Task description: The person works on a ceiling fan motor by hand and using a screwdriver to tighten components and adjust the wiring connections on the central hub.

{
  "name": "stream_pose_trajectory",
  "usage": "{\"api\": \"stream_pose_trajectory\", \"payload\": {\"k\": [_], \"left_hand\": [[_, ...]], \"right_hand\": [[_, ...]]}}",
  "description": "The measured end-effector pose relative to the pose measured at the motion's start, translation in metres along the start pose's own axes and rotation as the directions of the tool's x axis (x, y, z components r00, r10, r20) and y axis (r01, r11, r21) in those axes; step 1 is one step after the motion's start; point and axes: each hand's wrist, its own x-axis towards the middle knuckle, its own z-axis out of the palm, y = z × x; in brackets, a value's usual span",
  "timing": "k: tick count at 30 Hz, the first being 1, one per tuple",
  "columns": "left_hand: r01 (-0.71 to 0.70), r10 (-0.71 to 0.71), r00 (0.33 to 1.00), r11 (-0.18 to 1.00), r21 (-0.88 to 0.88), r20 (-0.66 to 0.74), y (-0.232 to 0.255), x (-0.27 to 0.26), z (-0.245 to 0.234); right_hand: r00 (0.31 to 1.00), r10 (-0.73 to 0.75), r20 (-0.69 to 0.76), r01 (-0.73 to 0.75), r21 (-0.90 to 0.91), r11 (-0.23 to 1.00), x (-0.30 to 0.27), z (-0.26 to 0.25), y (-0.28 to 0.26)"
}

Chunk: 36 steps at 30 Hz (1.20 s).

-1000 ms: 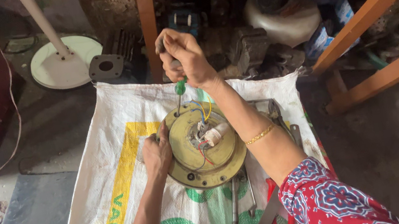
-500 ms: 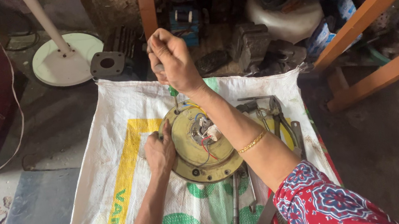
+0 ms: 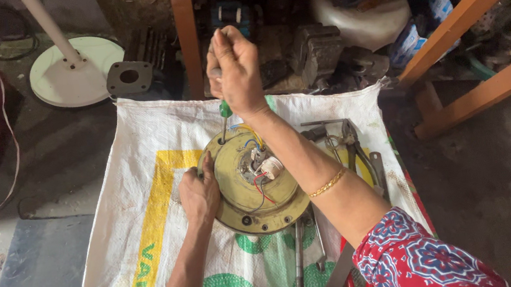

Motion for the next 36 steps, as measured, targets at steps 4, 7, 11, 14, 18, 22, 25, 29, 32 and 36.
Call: {"api": "stream_pose_trajectory", "payload": {"k": [4, 7, 11, 14, 18, 22, 25, 29, 32, 36], "left_hand": [[-0.018, 0.018, 1.000, 1.000, 0.001, -0.005, 0.001, -0.001, -0.003], [-0.001, 0.001, 1.000, 1.000, 0.009, 0.006, 0.002, -0.001, -0.002], [-0.004, 0.004, 1.000, 1.000, 0.017, -0.008, 0.003, -0.002, -0.002], [0.003, -0.004, 1.000, 1.000, -0.001, -0.013, 0.007, -0.003, -0.007], [0.089, -0.090, 0.995, 0.995, 0.040, 0.045, 0.011, -0.004, -0.009], [0.060, -0.061, 0.998, 0.997, 0.039, 0.024, 0.003, -0.002, -0.003], [0.049, -0.050, 0.998, 0.998, 0.028, 0.025, 0.001, 0.005, -0.002], [-0.053, 0.053, 0.999, 0.998, 0.023, -0.004, -0.014, 0.020, 0.007], [0.048, -0.048, 0.998, 0.999, -0.006, 0.051, -0.027, 0.013, 0.009], [0.013, -0.012, 1.000, 0.997, -0.076, 0.010, -0.019, 0.012, 0.007]], "right_hand": [[0.999, -0.031, -0.018, 0.031, -0.022, 0.999, -0.003, 0.007, 0.000], [0.992, -0.044, -0.115, 0.038, -0.056, 0.998, -0.003, 0.007, 0.001], [0.982, -0.058, -0.180, 0.037, -0.116, 0.993, -0.005, 0.018, 0.005], [0.969, -0.083, -0.234, 0.050, -0.141, 0.989, -0.003, 0.021, 0.006], [0.946, -0.062, -0.318, 0.017, -0.144, 0.989, 0.000, 0.012, 0.007], [0.955, -0.098, -0.279, 0.042, -0.200, 0.979, -0.001, 0.009, 0.014], [0.973, -0.018, -0.229, -0.006, -0.102, 0.995, 0.009, 0.003, -0.002], [0.889, 0.075, -0.451, -0.012, 0.141, 0.990, -0.019, -0.077, -0.062], [0.876, -0.098, -0.472, 0.169, 0.109, 0.980, -0.061, -0.137, -0.126], [0.830, 0.076, -0.553, -0.249, -0.245, 0.937, -0.135, -0.156, -0.177]]}}
